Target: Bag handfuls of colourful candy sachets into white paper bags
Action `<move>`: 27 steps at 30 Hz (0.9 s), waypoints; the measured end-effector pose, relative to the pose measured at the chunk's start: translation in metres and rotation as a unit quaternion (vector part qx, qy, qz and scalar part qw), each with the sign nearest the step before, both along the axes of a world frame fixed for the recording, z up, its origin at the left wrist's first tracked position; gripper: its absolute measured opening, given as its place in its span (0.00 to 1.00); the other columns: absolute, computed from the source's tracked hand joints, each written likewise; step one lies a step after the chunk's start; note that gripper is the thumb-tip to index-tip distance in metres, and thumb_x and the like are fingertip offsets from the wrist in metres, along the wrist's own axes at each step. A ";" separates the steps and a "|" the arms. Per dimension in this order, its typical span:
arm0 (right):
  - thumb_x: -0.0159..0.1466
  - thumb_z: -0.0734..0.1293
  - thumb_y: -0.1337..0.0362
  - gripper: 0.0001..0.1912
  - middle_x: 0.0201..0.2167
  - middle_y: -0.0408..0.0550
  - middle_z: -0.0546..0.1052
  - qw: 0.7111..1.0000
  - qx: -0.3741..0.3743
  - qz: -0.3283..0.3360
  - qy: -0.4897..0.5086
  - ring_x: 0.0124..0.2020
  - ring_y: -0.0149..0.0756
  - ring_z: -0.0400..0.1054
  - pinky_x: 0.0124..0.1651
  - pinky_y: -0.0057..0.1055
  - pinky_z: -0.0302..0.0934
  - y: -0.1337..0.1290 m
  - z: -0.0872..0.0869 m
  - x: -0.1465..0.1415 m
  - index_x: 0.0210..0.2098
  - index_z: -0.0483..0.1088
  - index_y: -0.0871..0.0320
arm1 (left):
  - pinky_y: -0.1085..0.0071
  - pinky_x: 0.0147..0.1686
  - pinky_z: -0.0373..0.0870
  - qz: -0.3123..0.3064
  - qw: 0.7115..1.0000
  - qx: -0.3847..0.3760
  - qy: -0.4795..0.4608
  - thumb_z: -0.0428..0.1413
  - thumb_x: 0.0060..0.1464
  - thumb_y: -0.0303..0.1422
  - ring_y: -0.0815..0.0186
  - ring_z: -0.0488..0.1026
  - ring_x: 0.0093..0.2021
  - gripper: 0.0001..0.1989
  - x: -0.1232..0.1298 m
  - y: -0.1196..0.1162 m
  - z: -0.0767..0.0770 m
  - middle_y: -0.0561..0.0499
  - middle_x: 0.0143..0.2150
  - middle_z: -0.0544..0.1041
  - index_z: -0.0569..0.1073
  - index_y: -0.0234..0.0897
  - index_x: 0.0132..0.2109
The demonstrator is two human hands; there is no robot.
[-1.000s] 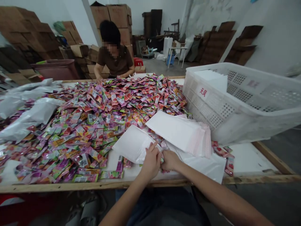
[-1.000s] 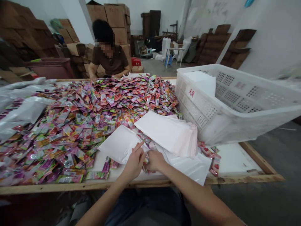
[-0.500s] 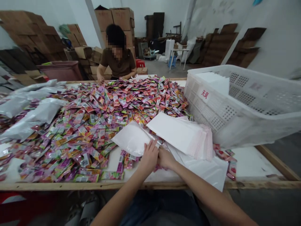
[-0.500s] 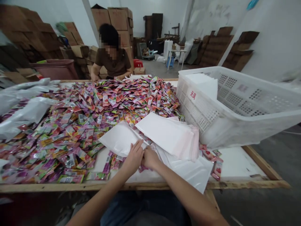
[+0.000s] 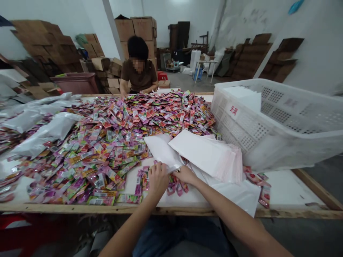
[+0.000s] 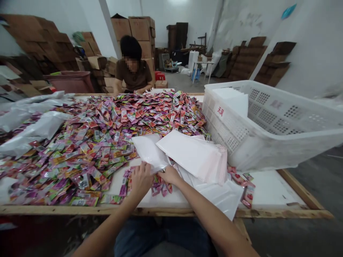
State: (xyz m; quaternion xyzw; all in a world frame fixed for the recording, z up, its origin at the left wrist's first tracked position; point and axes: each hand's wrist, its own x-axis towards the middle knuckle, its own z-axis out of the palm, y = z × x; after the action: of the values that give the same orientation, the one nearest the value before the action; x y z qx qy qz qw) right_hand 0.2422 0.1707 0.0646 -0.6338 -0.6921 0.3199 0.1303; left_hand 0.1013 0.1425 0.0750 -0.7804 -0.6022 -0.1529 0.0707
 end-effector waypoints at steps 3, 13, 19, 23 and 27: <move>0.54 0.64 0.61 0.08 0.31 0.47 0.76 0.998 0.002 -0.041 0.050 0.34 0.37 0.69 0.33 0.28 0.60 -0.002 -0.006 -0.005 0.29 0.70 0.59 | 0.66 0.30 0.65 0.125 0.977 -0.152 -0.085 0.46 0.53 0.28 0.57 0.73 0.34 0.09 0.003 -0.006 -0.002 0.39 0.37 0.73 0.64 0.31 0.42; 0.39 0.72 0.63 0.18 0.20 0.41 0.73 0.744 -0.175 -0.300 0.571 0.22 0.31 0.67 0.25 0.26 0.63 -0.042 0.027 -0.018 0.30 0.68 0.60 | 0.72 0.29 0.63 0.005 0.893 -0.182 -0.413 0.43 0.53 0.27 0.67 0.68 0.27 0.03 -0.001 -0.020 0.001 0.54 0.26 0.67 0.58 0.39 0.33; 0.43 0.66 0.60 0.09 0.18 0.41 0.71 0.692 -0.209 -0.309 0.617 0.23 0.33 0.68 0.25 0.26 0.62 -0.059 0.018 -0.034 0.21 0.64 0.58 | 0.71 0.30 0.66 0.006 0.863 -0.177 -0.472 0.43 0.51 0.27 0.66 0.67 0.28 0.02 -0.013 -0.047 0.002 0.53 0.28 0.65 0.56 0.39 0.33; 0.47 0.63 0.56 0.11 0.17 0.41 0.70 0.713 -0.201 -0.281 0.610 0.24 0.33 0.68 0.27 0.28 0.63 -0.051 0.015 -0.039 0.20 0.60 0.56 | 0.68 0.37 0.68 0.034 0.868 -0.157 -0.470 0.42 0.47 0.23 0.64 0.70 0.36 0.16 -0.018 -0.050 -0.001 0.44 0.38 0.69 0.57 0.33 0.45; 0.49 0.62 0.53 0.13 0.18 0.42 0.71 0.785 -0.246 -0.187 0.537 0.23 0.32 0.67 0.27 0.27 0.63 -0.045 0.019 -0.033 0.21 0.63 0.57 | 0.68 0.34 0.67 0.020 0.895 -0.204 -0.397 0.40 0.50 0.23 0.63 0.70 0.31 0.33 -0.016 -0.047 0.007 0.43 0.33 0.72 0.40 0.25 0.62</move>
State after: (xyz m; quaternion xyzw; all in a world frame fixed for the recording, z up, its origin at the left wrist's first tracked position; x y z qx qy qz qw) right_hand 0.2090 0.1261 0.0839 -0.4872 -0.2763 0.7373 0.3777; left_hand 0.0853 0.0953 0.0821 -0.6395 -0.6138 -0.3227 -0.3319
